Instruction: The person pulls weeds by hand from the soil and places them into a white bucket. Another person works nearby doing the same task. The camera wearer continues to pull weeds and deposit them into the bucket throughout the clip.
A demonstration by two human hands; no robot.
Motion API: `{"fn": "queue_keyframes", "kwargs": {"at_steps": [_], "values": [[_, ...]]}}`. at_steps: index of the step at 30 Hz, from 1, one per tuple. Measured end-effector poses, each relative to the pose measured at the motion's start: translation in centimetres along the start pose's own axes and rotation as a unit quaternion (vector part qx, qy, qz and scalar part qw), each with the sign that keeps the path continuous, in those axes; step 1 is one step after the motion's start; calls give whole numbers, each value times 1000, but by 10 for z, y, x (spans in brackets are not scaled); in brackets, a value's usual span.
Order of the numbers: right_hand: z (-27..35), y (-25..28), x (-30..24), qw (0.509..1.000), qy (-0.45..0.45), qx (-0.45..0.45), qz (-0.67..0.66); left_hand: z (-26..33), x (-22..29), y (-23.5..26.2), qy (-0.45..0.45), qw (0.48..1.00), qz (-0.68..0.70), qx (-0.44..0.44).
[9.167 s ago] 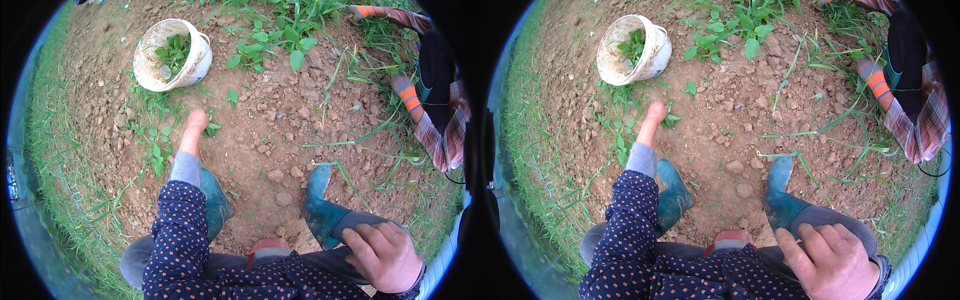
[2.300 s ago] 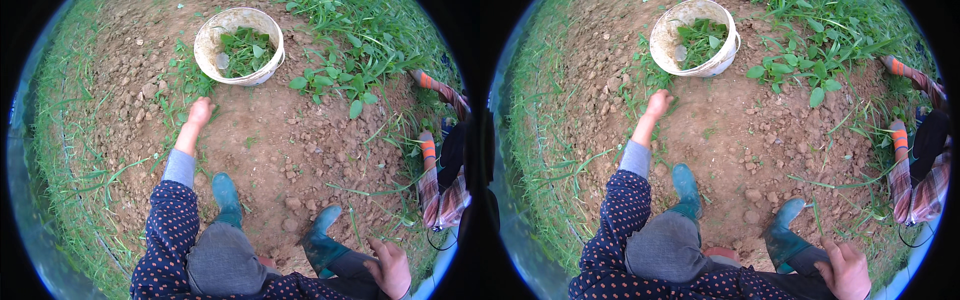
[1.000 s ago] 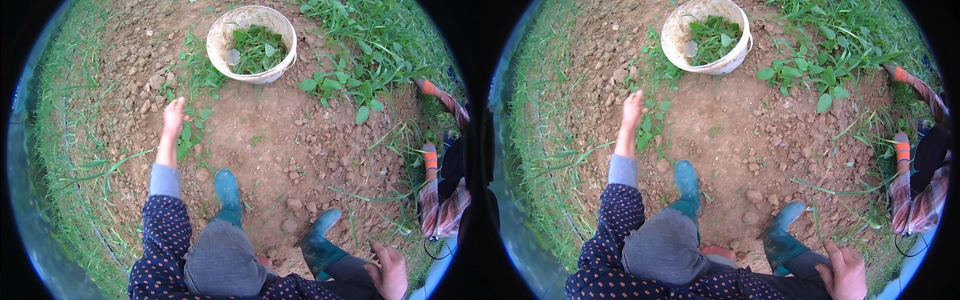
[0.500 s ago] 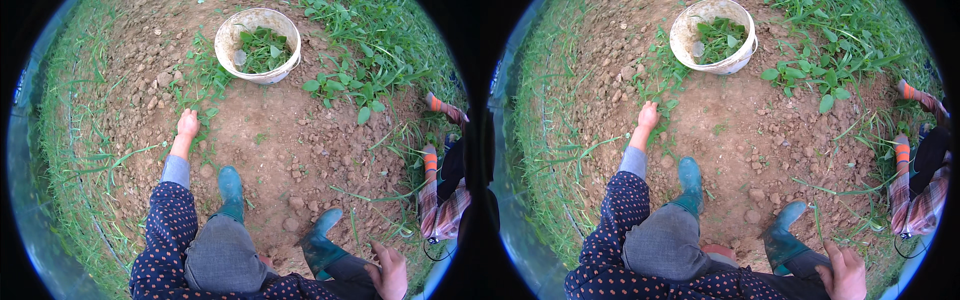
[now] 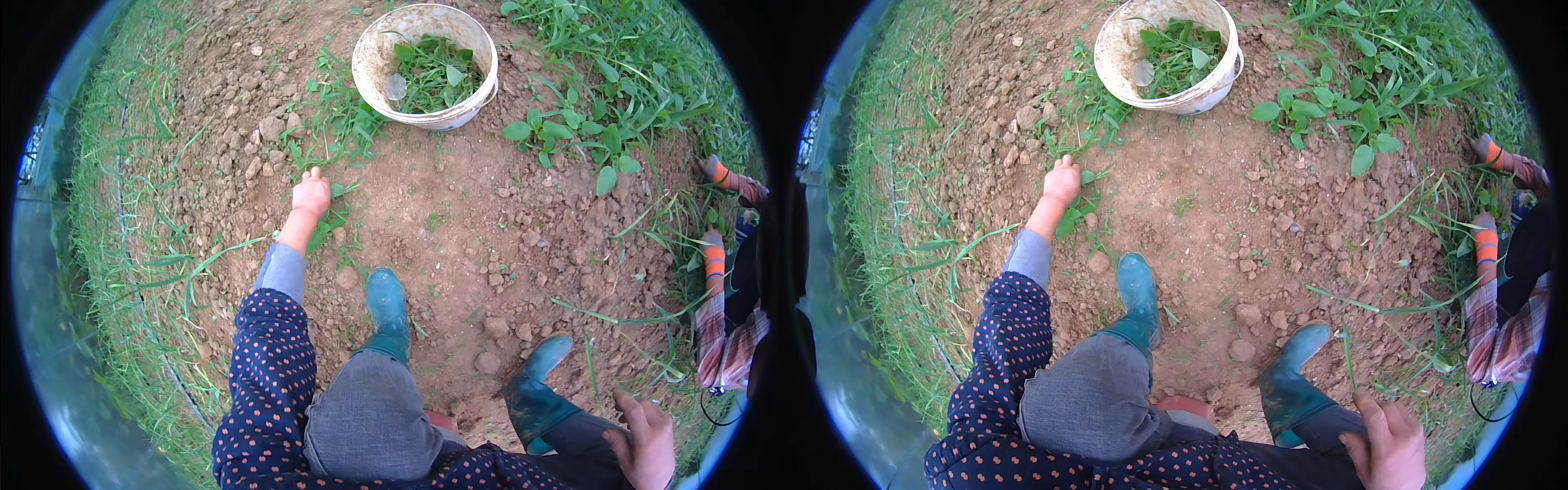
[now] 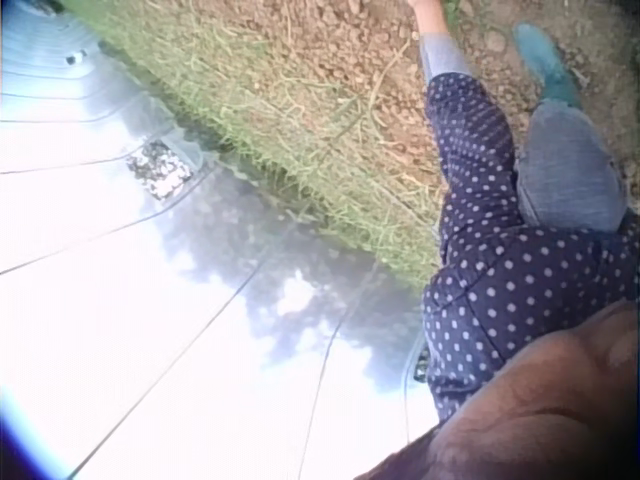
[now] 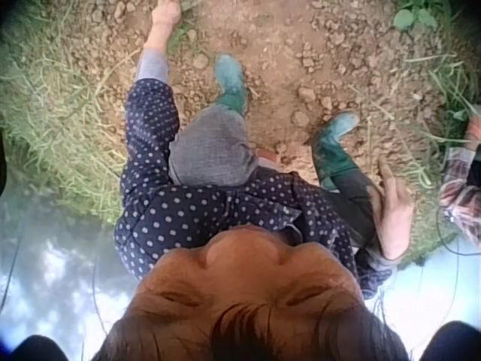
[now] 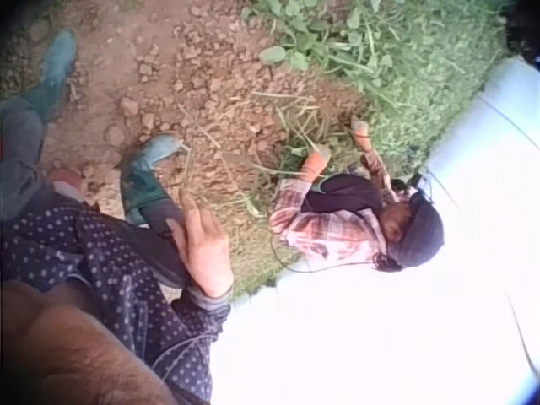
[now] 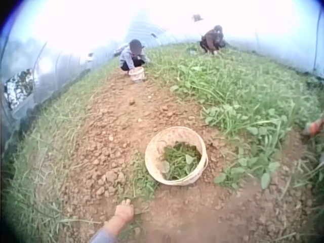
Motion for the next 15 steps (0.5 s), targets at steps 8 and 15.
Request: {"fn": "queue_keyframes", "kwargs": {"at_steps": [8,15], "values": [[1,3,-6,999,20,2,29,-6,7,-18,12,985,-33,-166],[1,0,-4,999,29,3,18,-13,16,-13,-17,980,-88,-176]]}}
Point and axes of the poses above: each hand's wrist, its own z-axis away from the middle knuckle, its own y-axis out of the back of the hand, x = y × z, the point moved 8 cm from there along -z, towards the middle knuckle, and after that the axes turned 1 degree about -z, right-handed, at the moved point
